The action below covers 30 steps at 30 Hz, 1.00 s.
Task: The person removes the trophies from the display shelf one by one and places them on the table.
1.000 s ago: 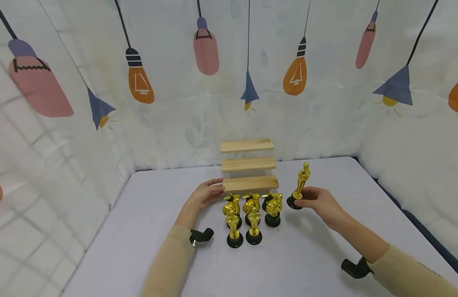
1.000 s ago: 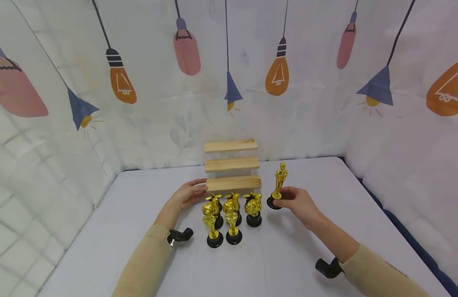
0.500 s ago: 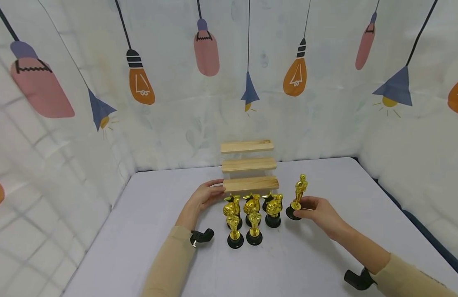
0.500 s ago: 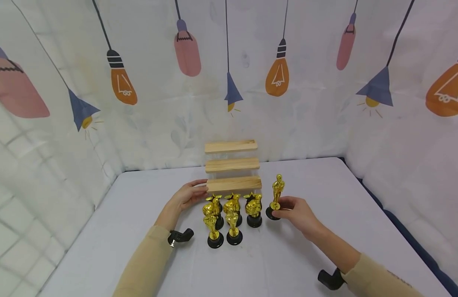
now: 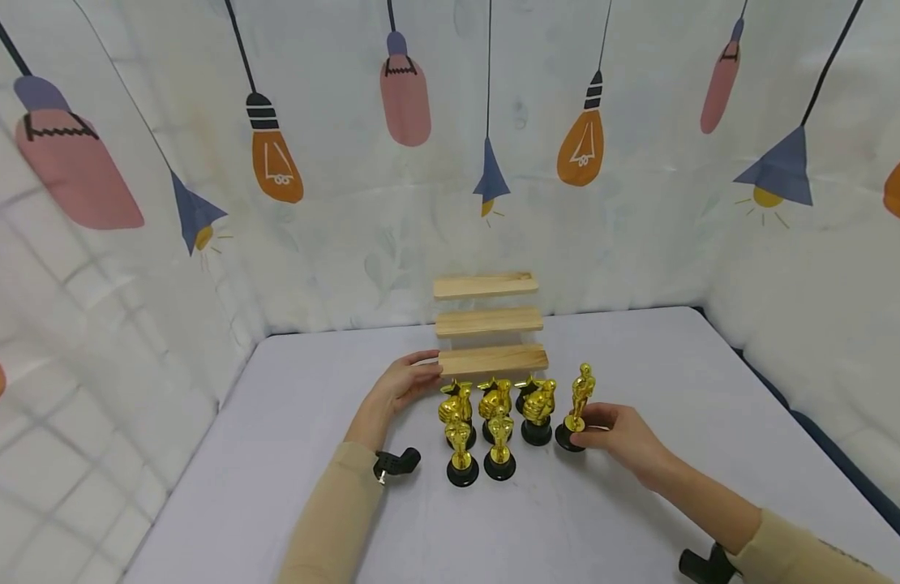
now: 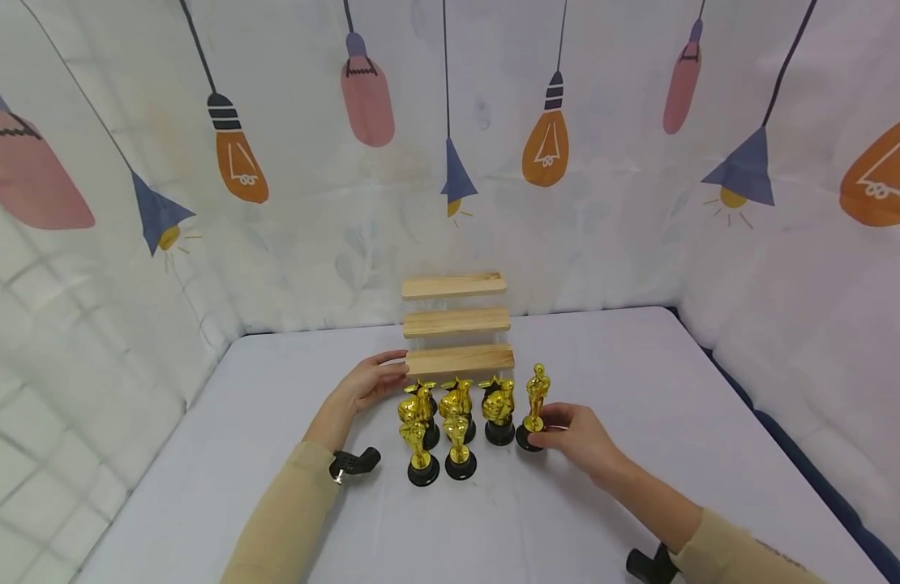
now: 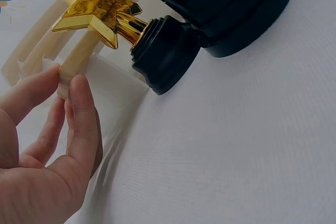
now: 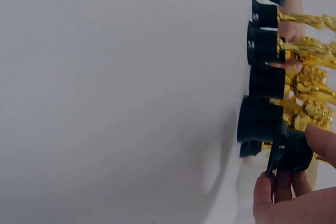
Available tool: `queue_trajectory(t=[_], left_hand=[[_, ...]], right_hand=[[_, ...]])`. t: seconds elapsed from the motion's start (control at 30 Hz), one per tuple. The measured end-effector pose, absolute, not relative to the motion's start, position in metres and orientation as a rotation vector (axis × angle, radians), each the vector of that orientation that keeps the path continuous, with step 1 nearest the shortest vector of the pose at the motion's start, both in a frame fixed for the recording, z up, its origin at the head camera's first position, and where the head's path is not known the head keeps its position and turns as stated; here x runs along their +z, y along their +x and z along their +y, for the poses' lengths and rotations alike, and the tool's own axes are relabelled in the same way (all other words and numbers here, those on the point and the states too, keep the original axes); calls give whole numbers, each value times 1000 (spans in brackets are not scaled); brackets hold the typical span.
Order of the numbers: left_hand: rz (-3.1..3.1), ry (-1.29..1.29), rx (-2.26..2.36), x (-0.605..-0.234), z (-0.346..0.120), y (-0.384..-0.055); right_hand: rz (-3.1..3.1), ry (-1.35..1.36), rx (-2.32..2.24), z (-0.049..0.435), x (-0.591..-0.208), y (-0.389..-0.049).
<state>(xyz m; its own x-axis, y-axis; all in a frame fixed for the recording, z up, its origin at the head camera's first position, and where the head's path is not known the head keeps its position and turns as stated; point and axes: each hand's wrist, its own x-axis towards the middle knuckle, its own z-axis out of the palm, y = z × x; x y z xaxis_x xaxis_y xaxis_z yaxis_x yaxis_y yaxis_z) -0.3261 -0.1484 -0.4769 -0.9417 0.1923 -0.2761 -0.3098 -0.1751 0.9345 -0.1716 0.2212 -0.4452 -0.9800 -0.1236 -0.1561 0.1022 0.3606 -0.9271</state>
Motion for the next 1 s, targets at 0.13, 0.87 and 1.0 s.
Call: queue_trajectory(t=[0.13,0.87,1.0], left_hand=[[1770,-128,2181,-476,-148,-326],[1746,-112,2184,-474,-149,-326],[1750,-124,2186,-475,-148,-326]], right_hand=[[2418,-9,-1644,218,-449,-169],[2355,-54,-1650,193,-464,-163],[2364,-49,-1651,189,-466,-163]])
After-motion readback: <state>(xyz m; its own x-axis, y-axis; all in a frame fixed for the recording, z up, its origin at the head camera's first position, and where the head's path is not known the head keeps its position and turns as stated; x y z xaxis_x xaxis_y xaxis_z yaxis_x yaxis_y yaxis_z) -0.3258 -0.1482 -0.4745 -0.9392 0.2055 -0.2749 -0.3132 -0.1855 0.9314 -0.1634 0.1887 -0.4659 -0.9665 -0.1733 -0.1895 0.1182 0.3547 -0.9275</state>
